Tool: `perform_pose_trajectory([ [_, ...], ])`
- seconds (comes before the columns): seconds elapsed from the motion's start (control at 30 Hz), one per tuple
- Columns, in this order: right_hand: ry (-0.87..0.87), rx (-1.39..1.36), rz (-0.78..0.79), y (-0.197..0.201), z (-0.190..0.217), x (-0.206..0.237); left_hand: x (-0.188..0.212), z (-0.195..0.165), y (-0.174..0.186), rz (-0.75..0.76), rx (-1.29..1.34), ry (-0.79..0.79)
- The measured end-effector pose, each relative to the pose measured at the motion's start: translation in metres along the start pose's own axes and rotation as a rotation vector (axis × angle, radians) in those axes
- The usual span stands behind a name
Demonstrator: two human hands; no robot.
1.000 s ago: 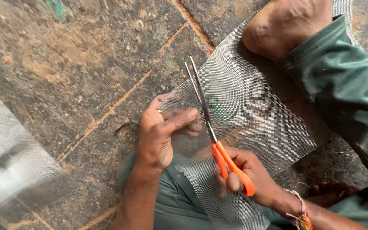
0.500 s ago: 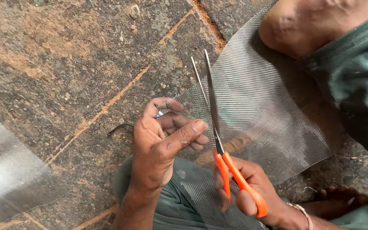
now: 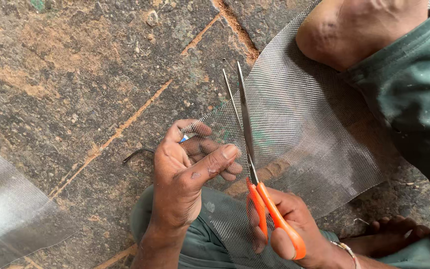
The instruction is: The person measures a piece of mesh material using a metal ruler and then cuts it with orange-handled scissors. They trim the edges to create a rectangular piece and then fold it in half.
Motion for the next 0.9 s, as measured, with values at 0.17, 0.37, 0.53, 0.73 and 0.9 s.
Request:
perform_pose_trajectory([
  [0.17,0.122,-0.118,0.149,0.0017,-0.0028,-0.0005,-0.0002,-0.0002,0.0002,-0.002,0.001,0.001],
  [0.37,0.023,-0.007,0.005,0.0046,-0.0048,-0.0004,-0.0001,0.0000,0.0007,-0.008,0.010,0.016],
  [0.53,0.011,-0.077,0.015,0.0029,-0.0030,-0.0018,-0.0007,0.0013,0.0017,-0.004,0.008,0.012],
  [0.73,0.032,-0.034,-0.004,0.0059,-0.0017,-0.0035,-0.0008,0.0015,0.0032,0.011,0.026,0.001],
  [0.9,0.036,-0.041,0.026,0.0075,-0.0017,-0.0039,-0.0016,0.0020,0.0038,0.005,0.035,0.010],
])
Point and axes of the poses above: each hand's wrist, its own x-axis away from the middle knuckle, its own y-axis out of the back of the hand, z = x × y, the point moved 2 cm from there along -x, towards the middle knuckle, and after that the axes turned 14 degrees about -x, right-handed, at the moved point
